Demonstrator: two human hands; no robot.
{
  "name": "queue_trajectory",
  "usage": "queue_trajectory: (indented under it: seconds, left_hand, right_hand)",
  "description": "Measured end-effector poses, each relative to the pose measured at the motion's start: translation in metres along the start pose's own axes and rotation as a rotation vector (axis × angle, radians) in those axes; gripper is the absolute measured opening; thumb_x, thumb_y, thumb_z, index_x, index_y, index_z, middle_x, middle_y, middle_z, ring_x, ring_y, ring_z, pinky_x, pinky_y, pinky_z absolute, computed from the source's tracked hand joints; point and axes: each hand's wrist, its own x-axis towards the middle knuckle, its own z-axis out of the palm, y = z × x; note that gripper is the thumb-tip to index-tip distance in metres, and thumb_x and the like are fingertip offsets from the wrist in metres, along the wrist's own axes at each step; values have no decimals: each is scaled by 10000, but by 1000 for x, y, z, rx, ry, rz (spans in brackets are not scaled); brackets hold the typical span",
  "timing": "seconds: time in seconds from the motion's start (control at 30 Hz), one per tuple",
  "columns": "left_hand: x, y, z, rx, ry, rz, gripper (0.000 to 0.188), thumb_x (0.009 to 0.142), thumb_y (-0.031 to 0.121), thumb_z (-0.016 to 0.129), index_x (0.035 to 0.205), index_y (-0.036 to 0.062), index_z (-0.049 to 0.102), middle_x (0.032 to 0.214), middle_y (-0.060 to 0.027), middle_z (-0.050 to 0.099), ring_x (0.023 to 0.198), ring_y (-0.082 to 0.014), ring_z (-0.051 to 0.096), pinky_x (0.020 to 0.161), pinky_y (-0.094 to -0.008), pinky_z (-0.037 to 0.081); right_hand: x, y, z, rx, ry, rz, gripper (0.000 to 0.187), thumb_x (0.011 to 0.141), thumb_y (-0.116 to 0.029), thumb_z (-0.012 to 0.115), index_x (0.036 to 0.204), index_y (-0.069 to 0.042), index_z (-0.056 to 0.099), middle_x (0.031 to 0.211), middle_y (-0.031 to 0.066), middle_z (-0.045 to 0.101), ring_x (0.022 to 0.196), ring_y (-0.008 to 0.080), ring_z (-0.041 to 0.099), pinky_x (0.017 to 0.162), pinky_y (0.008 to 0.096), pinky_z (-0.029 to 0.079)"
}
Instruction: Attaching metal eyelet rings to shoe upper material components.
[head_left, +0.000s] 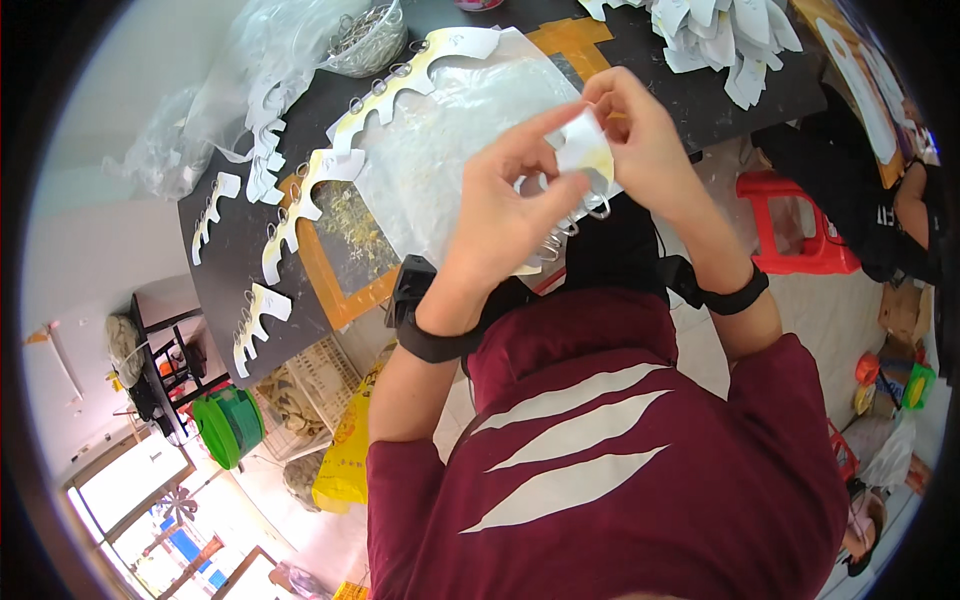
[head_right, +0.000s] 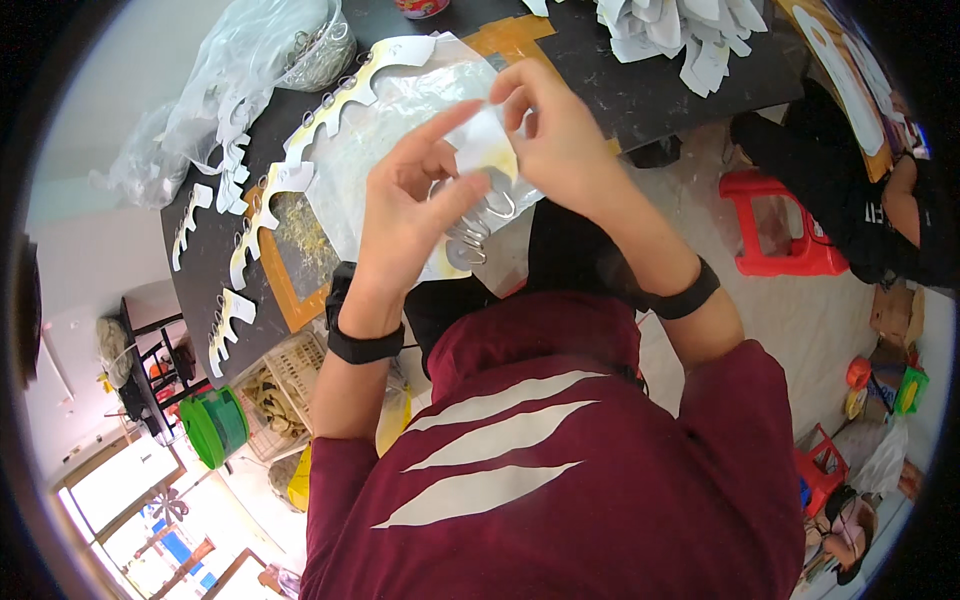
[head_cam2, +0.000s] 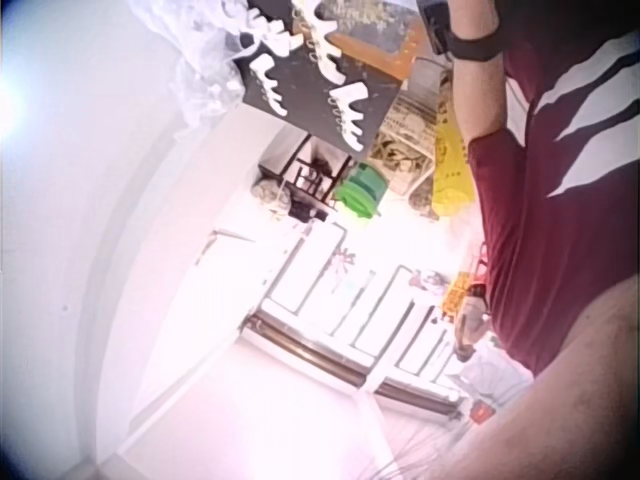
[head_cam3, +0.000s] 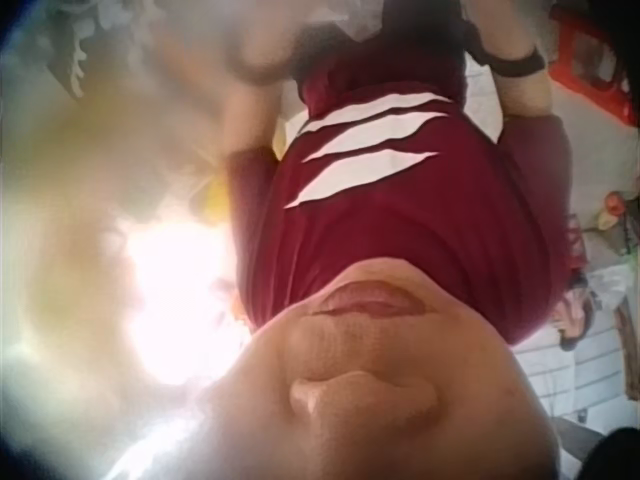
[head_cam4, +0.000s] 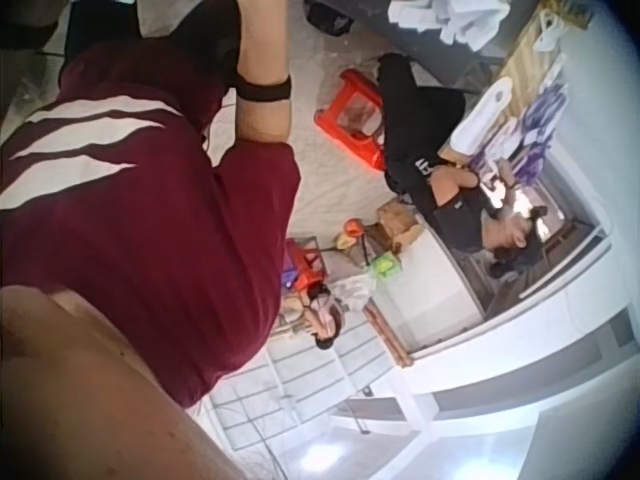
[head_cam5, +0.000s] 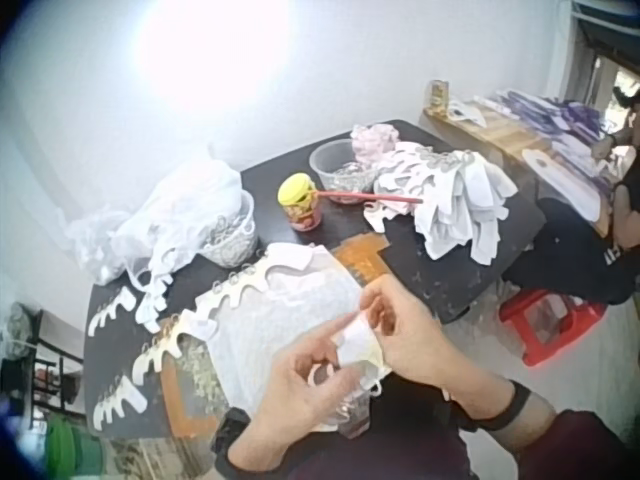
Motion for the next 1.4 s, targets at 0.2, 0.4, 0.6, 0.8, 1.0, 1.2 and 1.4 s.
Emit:
queue_trajectory:
  seconds: [0.2,0.4,0.6,0.8,1.0,1.2,1.4]
  left_hand:
    - [-2,3,-2,-11,110,-72,503,713,-8,614,1209,31,539,647,60,445,590,-21,406,546,-172,326]
    - [-1,0,4,62,190,-42,492,717,-20,578,1206,25,540,640,56,454,590,-19,412,543,-174,337]
    - [-3,-1,4,1,250,-62,484,709,-15,560,1191,22,548,644,34,509,583,-24,414,534,-178,347]
    - [-3,-2,-1,11,102,-83,572,757,25,660,1284,21,437,763,-13,583,666,-41,484,595,-181,378]
    - [-2,-4,8,-410,156,-183,557,777,91,680,1265,5,426,865,-60,612,712,-67,522,608,-186,391]
    - [-6,-12,4,-498,203,-270,476,814,120,652,1210,-20,428,964,-99,615,825,-102,571,670,-210,436]
    - [-10,-8,-1,-235,139,-270,203,808,135,673,908,-26,598,801,-64,637,684,-76,569,591,-212,436]
  right_hand:
    - [-11,-9,-16,400,-26,181,262,788,-55,636,1016,-43,507,766,2,551,626,31,450,546,177,356]
    - [-30,-22,-5,382,-60,121,342,787,-50,649,1085,-31,482,775,17,601,602,27,470,533,164,351]
    - [-27,-24,-6,363,-8,139,383,777,-49,662,1105,-24,465,755,27,605,663,52,560,557,173,400]
    - [-27,-22,-8,310,-46,122,394,786,-52,649,1128,-27,455,764,32,607,658,61,558,554,176,401]
    - [-22,-21,-8,516,-137,186,367,810,-52,612,1142,-34,455,783,24,602,680,60,536,560,191,399]
    - [-20,-20,-5,386,-76,114,349,820,-65,600,1141,-37,464,804,32,597,629,38,500,540,173,382]
    - [-14,-24,-9,447,-91,167,331,823,-61,587,1133,-40,473,812,18,591,567,23,461,507,169,365]
